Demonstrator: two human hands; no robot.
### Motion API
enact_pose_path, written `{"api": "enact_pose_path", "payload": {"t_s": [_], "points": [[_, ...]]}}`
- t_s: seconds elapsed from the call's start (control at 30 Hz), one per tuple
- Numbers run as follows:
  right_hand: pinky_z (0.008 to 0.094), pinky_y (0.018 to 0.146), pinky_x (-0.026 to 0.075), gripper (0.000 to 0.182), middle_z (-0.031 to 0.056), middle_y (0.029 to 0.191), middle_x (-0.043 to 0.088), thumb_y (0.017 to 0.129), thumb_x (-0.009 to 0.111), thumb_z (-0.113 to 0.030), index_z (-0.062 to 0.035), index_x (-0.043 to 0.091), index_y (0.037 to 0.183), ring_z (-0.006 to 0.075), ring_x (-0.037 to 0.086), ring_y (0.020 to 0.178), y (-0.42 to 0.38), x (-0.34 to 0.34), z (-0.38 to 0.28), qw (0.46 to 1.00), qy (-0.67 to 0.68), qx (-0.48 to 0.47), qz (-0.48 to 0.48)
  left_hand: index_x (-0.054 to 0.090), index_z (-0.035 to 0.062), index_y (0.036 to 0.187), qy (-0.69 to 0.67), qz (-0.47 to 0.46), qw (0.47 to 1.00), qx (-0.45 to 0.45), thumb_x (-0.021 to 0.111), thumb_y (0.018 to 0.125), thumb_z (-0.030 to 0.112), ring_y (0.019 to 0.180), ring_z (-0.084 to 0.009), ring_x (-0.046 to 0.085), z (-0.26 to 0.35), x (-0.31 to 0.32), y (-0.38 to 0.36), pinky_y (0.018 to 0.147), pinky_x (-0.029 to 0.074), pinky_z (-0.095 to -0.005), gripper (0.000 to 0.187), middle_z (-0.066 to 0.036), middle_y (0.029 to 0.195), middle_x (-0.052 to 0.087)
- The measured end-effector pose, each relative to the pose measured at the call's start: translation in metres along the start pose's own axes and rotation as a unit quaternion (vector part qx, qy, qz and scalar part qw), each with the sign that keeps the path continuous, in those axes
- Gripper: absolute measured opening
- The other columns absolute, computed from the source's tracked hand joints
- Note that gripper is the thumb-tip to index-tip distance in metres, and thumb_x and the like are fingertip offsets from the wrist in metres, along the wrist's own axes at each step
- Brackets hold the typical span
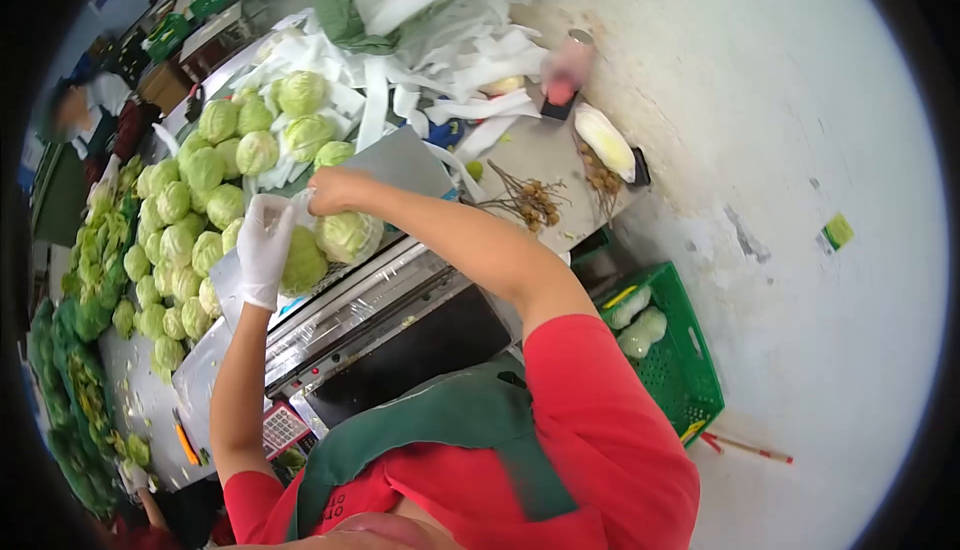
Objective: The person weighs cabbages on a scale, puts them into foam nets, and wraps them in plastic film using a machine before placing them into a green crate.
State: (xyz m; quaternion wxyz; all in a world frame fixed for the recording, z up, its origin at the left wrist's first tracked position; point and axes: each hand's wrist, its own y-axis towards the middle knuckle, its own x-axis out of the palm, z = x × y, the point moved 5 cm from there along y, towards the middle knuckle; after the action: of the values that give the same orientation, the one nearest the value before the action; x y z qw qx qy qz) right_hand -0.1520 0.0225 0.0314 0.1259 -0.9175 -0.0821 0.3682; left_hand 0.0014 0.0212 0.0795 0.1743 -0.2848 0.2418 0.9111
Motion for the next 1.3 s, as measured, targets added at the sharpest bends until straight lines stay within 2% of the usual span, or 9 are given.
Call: {"api": "enact_pose_path", "payload": {"t_s": [0.2, 0.27, 0.4, 0.53, 0.6, 0.8, 0.93, 1.0, 1.3], "points": [[0.0418, 0.069, 0.051, 0.024, 0.0126, 0.094, 0.068, 0.077, 0.057, -0.012, -0.0068, 0.065, 0.099, 0.0291, 0.066, 0.085, -0.054, -0.043, -0.024, 0.905, -0.289, -0.115, 0.289, 0.060, 0.0028, 0.112, -0.080, 0.035, 0.995, -0.050, 0.065, 0.082, 0.016, 0.089, -0.0193, 0.062, -0.061, 0.016, 0.001, 0.079, 0.047, -0.0313, 0.033, -0.013, 0.097, 0.066], [0.0399, 0.068, 0.053, 0.026, 0.0129, 0.094, 0.067, 0.077, 0.054, -0.006, -0.0079, 0.065, 0.101, 0.0294, 0.066, 0.084, -0.087, -0.057, -0.036, 0.905, -0.343, -0.154, 0.199, 0.063, 0.0005, 0.105, -0.163, 0.058, 0.973, -0.153, 0.063, 0.083, 0.019, 0.084, -0.0175, 0.060, -0.059, 0.004, -0.002, 0.077, 0.047, -0.0292, 0.029, -0.010, 0.096, 0.065], [0.0360, 0.075, 0.052, 0.031, 0.0160, 0.098, 0.063, 0.085, 0.057, -0.015, -0.0105, 0.060, 0.115, 0.0289, 0.064, 0.089, -0.104, -0.074, -0.012, 0.940, 0.089, -0.260, 0.201, 0.061, -0.0009, 0.110, -0.386, 0.130, 0.887, -0.217, 0.057, 0.085, 0.017, 0.098, -0.0152, 0.056, -0.050, -0.016, -0.022, 0.086, 0.042, -0.0274, 0.031, -0.010, 0.103, 0.064], [0.0360, 0.093, 0.044, 0.039, 0.0152, 0.121, 0.054, 0.091, 0.051, -0.020, -0.0076, 0.051, 0.128, 0.0258, 0.056, 0.106, -0.091, -0.030, 0.036, 0.932, 0.058, -0.261, 0.245, 0.055, 0.0024, 0.122, -0.512, 0.159, 0.840, -0.085, 0.050, 0.092, 0.027, 0.120, -0.0175, 0.045, -0.047, -0.045, -0.037, 0.104, 0.029, -0.0295, 0.039, -0.011, 0.124, 0.054], [0.0350, 0.099, 0.039, 0.038, 0.0135, 0.126, 0.052, 0.094, 0.047, -0.019, -0.0046, 0.049, 0.129, 0.0232, 0.054, 0.111, -0.073, 0.006, 0.050, 0.927, 0.028, -0.267, 0.262, 0.056, 0.0020, 0.120, -0.232, 0.119, 0.960, -0.101, 0.050, 0.093, 0.027, 0.118, -0.0170, 0.047, -0.054, -0.033, -0.043, 0.103, 0.032, -0.0307, 0.037, -0.011, 0.123, 0.055], [0.0408, 0.088, 0.043, 0.038, 0.0217, 0.110, 0.060, 0.094, 0.037, -0.028, 0.0026, 0.058, 0.105, 0.0370, 0.053, 0.107, -0.053, 0.023, 0.024, 0.890, 0.324, -0.005, 0.320, 0.055, -0.0042, 0.119, -0.431, 0.165, 0.840, -0.287, 0.055, 0.094, 0.024, 0.106, -0.0195, 0.054, -0.076, 0.019, -0.054, 0.095, 0.041, -0.0307, 0.038, -0.013, 0.113, 0.059], [0.0470, 0.092, 0.040, 0.041, 0.0232, 0.116, 0.055, 0.092, 0.044, -0.034, 0.0012, 0.056, 0.109, 0.0402, 0.044, 0.116, -0.064, 0.025, 0.015, 0.964, 0.158, -0.034, 0.213, 0.059, 0.0001, 0.115, -0.174, 0.168, 0.961, -0.136, 0.059, 0.091, 0.032, 0.104, -0.0209, 0.056, -0.043, 0.004, -0.053, 0.093, 0.042, -0.0328, 0.040, -0.012, 0.113, 0.059], [0.0487, 0.091, 0.041, 0.040, 0.0210, 0.121, 0.052, 0.090, 0.050, -0.032, -0.0021, 0.056, 0.115, 0.0396, 0.044, 0.116, -0.077, 0.023, 0.012, 0.925, 0.137, -0.141, 0.326, 0.060, 0.0077, 0.117, 0.229, 0.057, 0.971, 0.044, 0.061, 0.088, 0.033, 0.103, -0.0253, 0.057, 0.009, 0.005, -0.055, 0.093, 0.042, -0.0366, 0.038, -0.013, 0.117, 0.057], [0.0408, 0.072, 0.050, 0.021, 0.0153, 0.085, 0.065, 0.084, 0.059, -0.022, -0.0019, 0.065, 0.085, 0.0337, 0.062, 0.079, -0.107, -0.021, -0.004, 0.894, 0.001, -0.273, 0.357, 0.066, 0.0007, 0.099, -0.005, 0.085, 0.996, -0.015, 0.060, 0.090, 0.015, 0.081, -0.0196, 0.062, -0.002, -0.020, -0.043, 0.074, 0.047, -0.0302, 0.017, -0.011, 0.089, 0.067]]}}
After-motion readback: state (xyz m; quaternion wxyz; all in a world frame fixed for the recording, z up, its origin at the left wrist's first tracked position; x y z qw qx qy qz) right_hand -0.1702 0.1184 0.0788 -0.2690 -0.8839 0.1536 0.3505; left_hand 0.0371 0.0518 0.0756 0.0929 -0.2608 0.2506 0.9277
